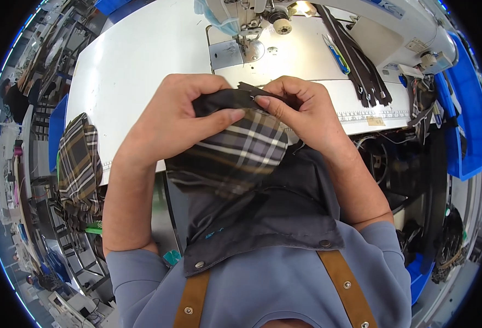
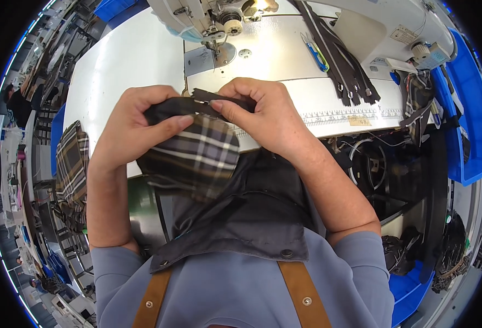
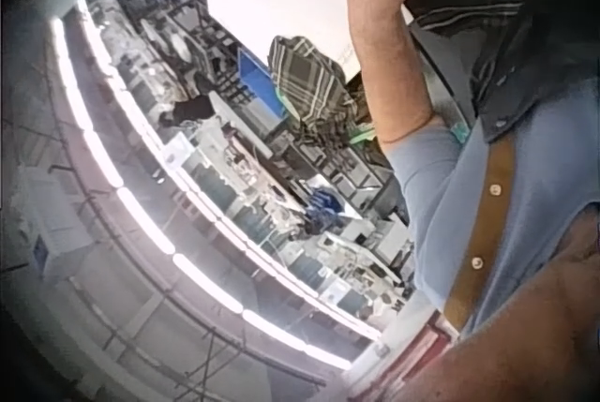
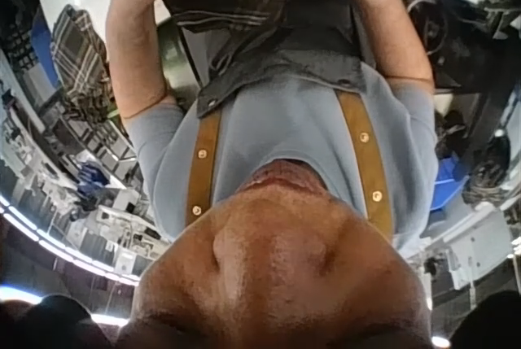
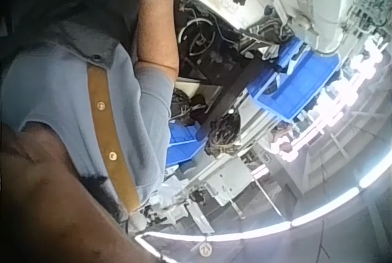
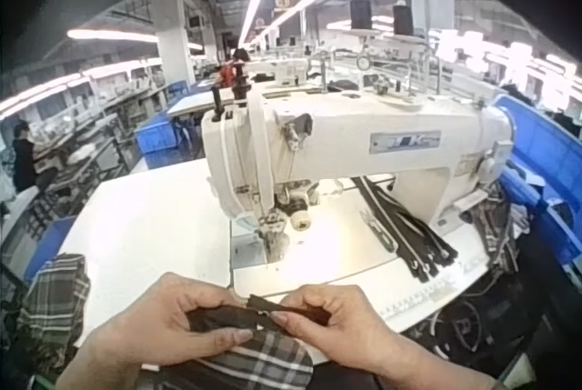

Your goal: Sewing a zipper onto a piece of fabric using an industrial sewing machine.

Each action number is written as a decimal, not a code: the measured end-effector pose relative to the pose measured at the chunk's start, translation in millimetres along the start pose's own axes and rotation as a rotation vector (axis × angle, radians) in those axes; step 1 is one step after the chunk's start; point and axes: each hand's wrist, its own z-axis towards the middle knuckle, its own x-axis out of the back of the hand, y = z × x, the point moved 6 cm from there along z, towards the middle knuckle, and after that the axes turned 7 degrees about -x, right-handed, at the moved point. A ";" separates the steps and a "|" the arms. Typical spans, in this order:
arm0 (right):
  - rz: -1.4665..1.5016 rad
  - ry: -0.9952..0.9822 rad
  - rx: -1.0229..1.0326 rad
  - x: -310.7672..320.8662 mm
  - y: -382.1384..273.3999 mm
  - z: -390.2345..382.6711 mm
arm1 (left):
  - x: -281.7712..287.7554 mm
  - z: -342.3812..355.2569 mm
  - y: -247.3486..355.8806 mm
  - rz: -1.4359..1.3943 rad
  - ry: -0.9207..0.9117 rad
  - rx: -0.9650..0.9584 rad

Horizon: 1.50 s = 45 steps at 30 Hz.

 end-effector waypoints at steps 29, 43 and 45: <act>0.081 -0.099 0.064 -5.2 -10.4 -6.9 | -5.5 0.9 -11.7 -0.128 0.120 0.069; 0.054 -0.027 0.185 -2.0 -16.9 -6.6 | -4.7 1.9 -13.5 -0.228 0.176 0.144; 0.142 -0.049 0.107 -3.2 -12.8 -5.6 | -4.7 1.0 -15.4 -0.260 0.174 0.162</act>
